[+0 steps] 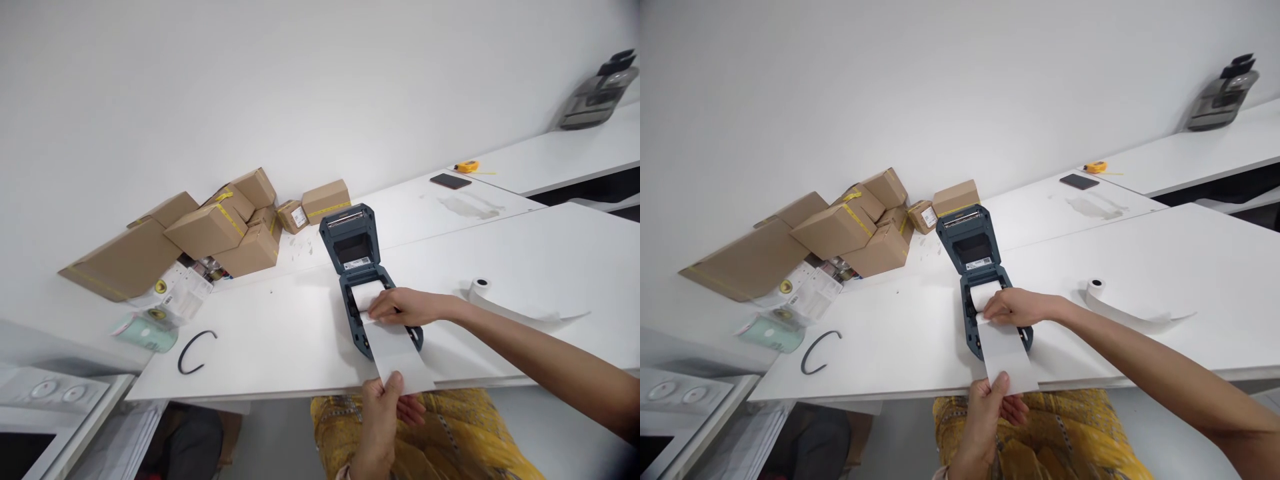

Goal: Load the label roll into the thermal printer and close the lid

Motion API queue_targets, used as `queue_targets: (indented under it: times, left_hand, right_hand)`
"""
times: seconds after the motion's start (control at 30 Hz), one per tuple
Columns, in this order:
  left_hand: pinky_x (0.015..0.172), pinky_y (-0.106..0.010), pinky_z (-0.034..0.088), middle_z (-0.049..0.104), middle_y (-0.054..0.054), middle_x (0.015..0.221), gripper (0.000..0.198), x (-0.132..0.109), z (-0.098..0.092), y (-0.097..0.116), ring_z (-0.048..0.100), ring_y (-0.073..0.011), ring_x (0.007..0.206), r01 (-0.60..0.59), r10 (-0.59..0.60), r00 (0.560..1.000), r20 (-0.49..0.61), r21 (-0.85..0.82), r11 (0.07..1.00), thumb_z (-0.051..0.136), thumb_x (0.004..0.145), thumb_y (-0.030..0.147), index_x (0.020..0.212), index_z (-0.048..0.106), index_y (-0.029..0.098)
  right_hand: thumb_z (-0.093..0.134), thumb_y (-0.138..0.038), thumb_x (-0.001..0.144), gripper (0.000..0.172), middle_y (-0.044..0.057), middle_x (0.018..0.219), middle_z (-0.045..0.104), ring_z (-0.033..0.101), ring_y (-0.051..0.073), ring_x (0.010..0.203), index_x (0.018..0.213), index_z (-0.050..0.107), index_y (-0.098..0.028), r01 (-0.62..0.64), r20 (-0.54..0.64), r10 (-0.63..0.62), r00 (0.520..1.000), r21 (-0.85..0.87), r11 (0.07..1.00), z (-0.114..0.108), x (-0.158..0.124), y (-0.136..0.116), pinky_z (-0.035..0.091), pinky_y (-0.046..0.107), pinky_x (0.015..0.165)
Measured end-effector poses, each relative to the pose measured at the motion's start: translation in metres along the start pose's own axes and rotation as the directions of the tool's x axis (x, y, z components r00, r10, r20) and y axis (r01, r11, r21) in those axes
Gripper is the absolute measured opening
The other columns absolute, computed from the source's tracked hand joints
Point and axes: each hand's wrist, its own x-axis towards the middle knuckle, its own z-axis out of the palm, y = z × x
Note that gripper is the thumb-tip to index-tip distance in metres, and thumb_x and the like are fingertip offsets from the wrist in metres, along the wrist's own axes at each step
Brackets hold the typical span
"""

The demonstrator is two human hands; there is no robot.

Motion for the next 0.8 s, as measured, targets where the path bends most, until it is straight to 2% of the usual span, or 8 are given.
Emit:
queue_targets:
  times: [0.07,0.1,0.2,0.27,0.33,0.47,0.67,0.8]
  left_hand:
    - [0.057,-0.035,0.052,0.073,-0.013,0.066,0.081,0.0,0.0,0.0,0.065,-0.0215,0.053,-0.015,0.015,1.0,-0.017,0.005,1.0,0.062,0.059,0.091,0.072,0.071,0.012]
    - [0.057,-0.035,0.052,0.072,-0.013,0.066,0.081,-0.001,0.0,0.0,0.066,-0.0217,0.053,-0.021,0.021,1.0,-0.023,0.009,1.0,0.062,0.059,0.091,0.072,0.071,0.012]
    - [0.059,-0.035,0.054,0.073,-0.014,0.066,0.08,-0.002,-0.001,-0.001,0.068,-0.0234,0.057,-0.014,0.014,1.0,-0.014,0.011,1.0,0.063,0.061,0.089,0.074,0.072,0.011]
    - [0.061,-0.035,0.055,0.073,-0.014,0.067,0.079,-0.003,-0.001,-0.001,0.069,-0.0245,0.061,-0.002,0.002,1.0,-0.007,0.014,1.0,0.063,0.061,0.089,0.075,0.072,0.012]
    - [0.062,-0.036,0.055,0.074,-0.014,0.068,0.079,-0.004,-0.002,-0.001,0.07,-0.0252,0.063,0.004,-0.004,1.0,-0.003,0.02,1.0,0.063,0.061,0.089,0.075,0.073,0.013]
    - [0.062,-0.035,0.055,0.074,-0.014,0.069,0.079,-0.004,-0.002,0.0,0.071,-0.0259,0.064,-0.008,0.007,1.0,0.006,0.043,0.999,0.061,0.063,0.089,0.076,0.074,0.013]
    - [0.054,-0.029,0.046,0.073,-0.013,0.066,0.079,-0.009,-0.005,0.006,0.064,-0.018,0.051,-0.019,0.015,0.999,0.04,0.117,0.993,0.059,0.064,0.09,0.069,0.073,0.012]
    - [0.047,-0.027,0.04,0.061,-0.006,0.049,0.077,-0.014,-0.029,0.019,0.053,-0.014,0.043,-0.02,0.018,1.0,0.008,0.245,0.969,0.052,0.069,0.091,0.053,0.064,0.017]
  right_hand:
    - [0.053,-0.054,0.095,0.042,0.01,0.112,0.076,0.069,0.028,0.107,0.105,0.078,-0.022,-0.023,-0.261,0.027,0.965,0.019,1.0,-0.013,0.004,-0.006,0.052,0.04,0.095]
    - [0.053,-0.055,0.095,0.042,0.01,0.11,0.076,0.068,0.028,0.105,0.103,0.077,-0.023,-0.036,-0.456,0.042,0.889,0.02,0.999,-0.023,0.008,-0.009,0.053,0.041,0.096]
    - [0.053,-0.057,0.094,0.041,0.009,0.119,0.071,0.064,0.027,0.112,0.114,0.072,-0.026,-0.069,-0.889,0.036,0.457,0.004,0.998,-0.064,0.026,-0.015,0.05,0.046,0.101]
    - [0.053,-0.06,0.094,0.048,0.008,0.134,0.064,0.058,0.027,0.123,0.128,0.064,-0.028,-0.064,-0.946,0.044,0.321,0.025,0.998,-0.093,0.044,-0.015,0.045,0.048,0.108]
    - [0.049,-0.063,0.095,0.056,0.007,0.148,0.054,0.049,0.026,0.135,0.138,0.056,-0.028,-0.029,-0.922,0.127,0.366,0.125,0.992,-0.116,0.063,-0.011,0.037,0.049,0.116]
    - [0.037,-0.069,0.097,0.065,0.012,0.137,0.063,0.057,0.028,0.126,0.124,0.066,-0.019,0.004,-0.744,0.328,0.582,0.406,0.914,-0.13,0.09,-0.009,0.038,0.048,0.114]
    - [0.047,-0.059,0.095,0.048,0.006,0.116,0.072,0.062,0.026,0.113,0.108,0.073,-0.021,-0.004,-0.807,0.265,0.527,0.31,0.951,-0.088,0.063,-0.025,0.044,0.044,0.105]
    - [0.051,-0.053,0.096,0.042,0.005,0.131,0.065,0.057,0.028,0.125,0.126,0.065,-0.029,-0.02,-0.78,0.2,0.592,0.234,0.972,-0.035,0.014,-0.029,0.042,0.046,0.109]
